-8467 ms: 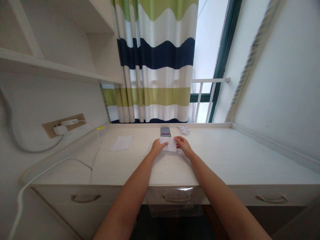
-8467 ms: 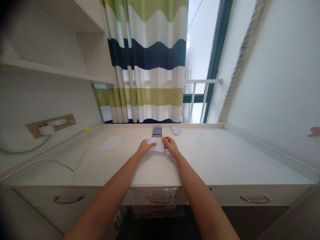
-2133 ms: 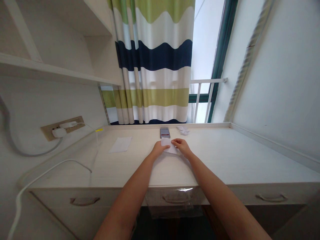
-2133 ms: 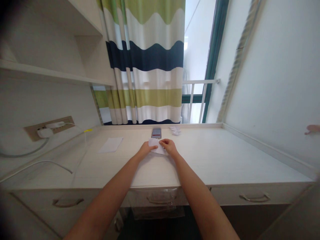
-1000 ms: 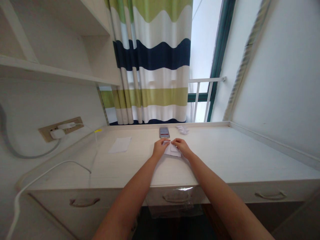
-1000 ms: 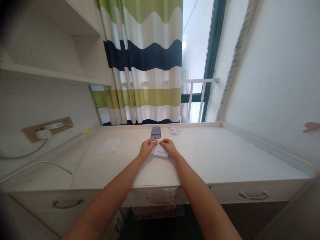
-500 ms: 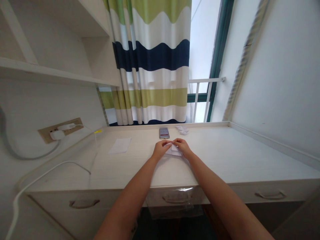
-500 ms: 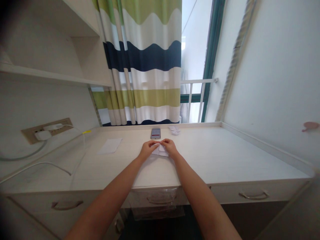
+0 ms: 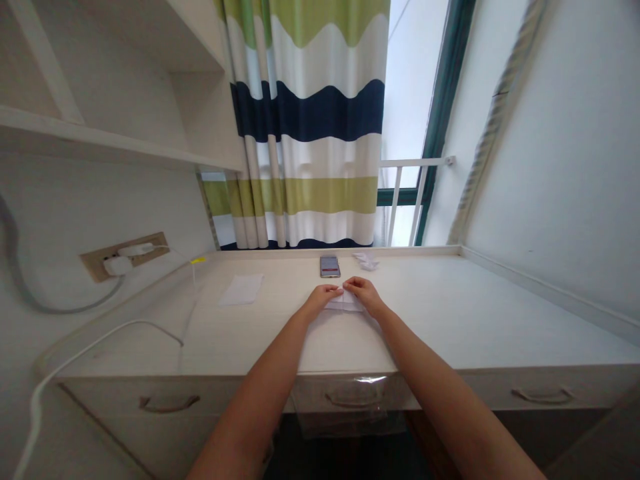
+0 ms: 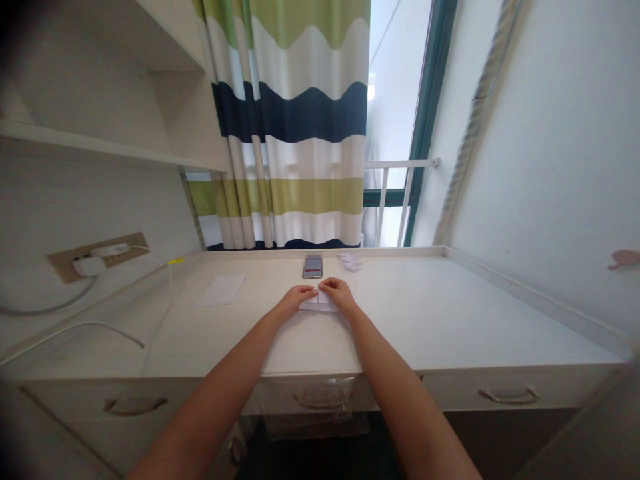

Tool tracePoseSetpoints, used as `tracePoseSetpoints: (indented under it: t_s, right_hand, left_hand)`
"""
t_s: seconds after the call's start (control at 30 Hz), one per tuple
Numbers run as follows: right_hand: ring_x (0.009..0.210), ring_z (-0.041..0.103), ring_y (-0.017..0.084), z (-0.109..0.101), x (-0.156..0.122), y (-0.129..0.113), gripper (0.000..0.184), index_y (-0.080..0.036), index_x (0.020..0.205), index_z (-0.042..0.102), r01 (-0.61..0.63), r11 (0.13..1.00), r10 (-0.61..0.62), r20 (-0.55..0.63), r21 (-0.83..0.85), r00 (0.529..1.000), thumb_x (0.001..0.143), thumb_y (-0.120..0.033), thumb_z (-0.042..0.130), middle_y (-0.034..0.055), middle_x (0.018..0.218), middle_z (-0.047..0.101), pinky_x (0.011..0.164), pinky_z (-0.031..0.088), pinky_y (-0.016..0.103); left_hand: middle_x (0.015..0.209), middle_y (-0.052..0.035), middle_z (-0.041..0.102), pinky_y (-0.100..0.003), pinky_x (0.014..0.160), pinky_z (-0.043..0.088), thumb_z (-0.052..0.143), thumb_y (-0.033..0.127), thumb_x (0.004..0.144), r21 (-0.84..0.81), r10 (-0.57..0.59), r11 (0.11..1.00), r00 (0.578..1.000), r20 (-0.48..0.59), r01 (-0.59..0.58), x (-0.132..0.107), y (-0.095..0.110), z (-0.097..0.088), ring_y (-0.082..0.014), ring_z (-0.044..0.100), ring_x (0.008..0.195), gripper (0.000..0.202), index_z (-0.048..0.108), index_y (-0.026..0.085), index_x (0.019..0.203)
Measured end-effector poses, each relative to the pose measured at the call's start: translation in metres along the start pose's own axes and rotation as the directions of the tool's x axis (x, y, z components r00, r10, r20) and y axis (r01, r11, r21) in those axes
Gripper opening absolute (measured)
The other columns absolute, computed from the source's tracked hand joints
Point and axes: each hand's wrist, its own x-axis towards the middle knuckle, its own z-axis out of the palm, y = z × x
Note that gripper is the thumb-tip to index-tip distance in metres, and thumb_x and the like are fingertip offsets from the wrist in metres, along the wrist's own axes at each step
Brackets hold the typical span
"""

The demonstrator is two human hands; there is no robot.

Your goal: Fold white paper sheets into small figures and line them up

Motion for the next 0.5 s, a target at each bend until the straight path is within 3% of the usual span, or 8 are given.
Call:
tracePoseSetpoints:
  t_s: [0.2, 0.5]
  right_hand:
    - [0.049, 0.039, 0.008, 0.0011, -0.0022, -0.0014, 0.022, -0.015, 0.057, 0.056, -0.015, 1.0, 0.016, 0.012, -0.017, 1.0, 0.053, -0.035, 0.064, -0.0037, 0.049, 0.05, 0.05, 0.029, 0.023]
    - [0.051, 0.041, 0.008, 0.0008, -0.0034, -0.0022, 0.022, -0.015, 0.058, 0.057, -0.014, 0.999, 0.015, 0.021, -0.029, 1.0, 0.054, -0.036, 0.063, -0.003, 0.053, 0.053, 0.051, 0.03, 0.023]
  left_hand:
    - [0.048, 0.0043, 0.045, -0.021, 0.048, 0.023, 0.06, 0.044, 0.056, 0.141, -0.024, 0.99, 0.999, 0.029, 0.02, -0.0023, 0.0034, -0.0018, -0.0076, 0.037, 0.048, 0.034, 0.056, 0.011, 0.057]
    - [0.051, 0.0024, 0.051, -0.021, 0.047, 0.025, 0.061, 0.044, 0.054, 0.121, -0.079, 0.99, 0.995, 0.062, 0.071, -0.0019, 0.0029, -0.0041, -0.0085, 0.041, 0.048, 0.035, 0.06, 0.01, 0.065]
